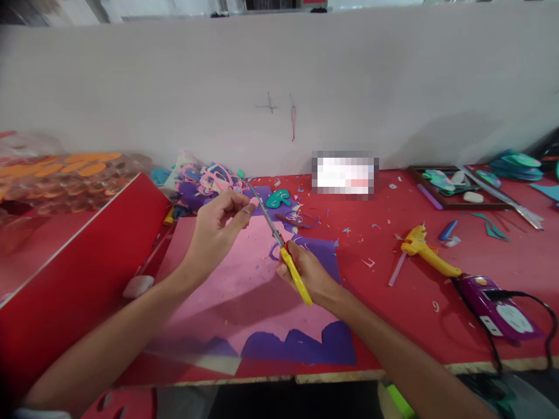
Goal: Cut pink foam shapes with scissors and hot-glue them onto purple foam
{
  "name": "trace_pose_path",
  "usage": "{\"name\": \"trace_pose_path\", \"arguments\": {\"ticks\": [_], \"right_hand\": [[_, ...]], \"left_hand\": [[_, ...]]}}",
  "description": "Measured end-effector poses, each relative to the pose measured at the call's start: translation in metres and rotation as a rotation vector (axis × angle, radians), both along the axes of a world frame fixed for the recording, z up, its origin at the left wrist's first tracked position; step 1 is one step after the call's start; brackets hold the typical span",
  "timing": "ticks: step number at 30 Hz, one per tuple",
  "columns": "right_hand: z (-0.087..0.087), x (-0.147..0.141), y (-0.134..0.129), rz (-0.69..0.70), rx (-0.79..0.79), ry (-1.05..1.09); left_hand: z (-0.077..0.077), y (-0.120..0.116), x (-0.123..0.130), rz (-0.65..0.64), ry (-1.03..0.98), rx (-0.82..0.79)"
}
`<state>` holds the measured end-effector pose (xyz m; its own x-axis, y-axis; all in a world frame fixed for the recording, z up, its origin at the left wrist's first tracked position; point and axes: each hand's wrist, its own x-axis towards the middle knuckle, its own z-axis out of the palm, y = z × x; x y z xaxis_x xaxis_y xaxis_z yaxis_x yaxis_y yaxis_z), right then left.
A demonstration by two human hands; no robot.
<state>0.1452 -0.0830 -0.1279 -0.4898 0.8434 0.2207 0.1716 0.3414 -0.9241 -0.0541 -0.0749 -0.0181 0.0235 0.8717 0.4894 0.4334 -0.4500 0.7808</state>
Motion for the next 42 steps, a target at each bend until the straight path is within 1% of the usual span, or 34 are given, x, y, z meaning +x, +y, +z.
{"name": "trace_pose_path", "arguments": {"ticks": [4, 11, 17, 26, 32, 42], "right_hand": [[-0.001, 0.001, 0.001, -0.003, -0.019, -0.007], [0.016, 0.002, -0.002, 0.007, -0.006, -0.054], [0.012, 0.003, -0.001, -0.019, 0.020, -0.095], [0.014, 0.004, -0.002, -0.039, 0.058, -0.133], [0.012, 0.004, -0.001, -0.047, 0.036, -0.125], [0.011, 0.004, 0.000, -0.058, 0.047, -0.144]], "left_hand": [[0.001, 0.000, 0.000, 0.000, 0.031, 0.001], [0.002, -0.001, 0.001, -0.007, 0.049, 0.004], [0.001, -0.002, 0.002, -0.018, 0.031, -0.021], [-0.001, -0.002, 0.003, -0.032, 0.027, -0.040], [-0.001, -0.004, 0.004, -0.028, 0.029, -0.057], [-0.001, -0.004, 0.006, -0.027, 0.040, -0.061]]}}
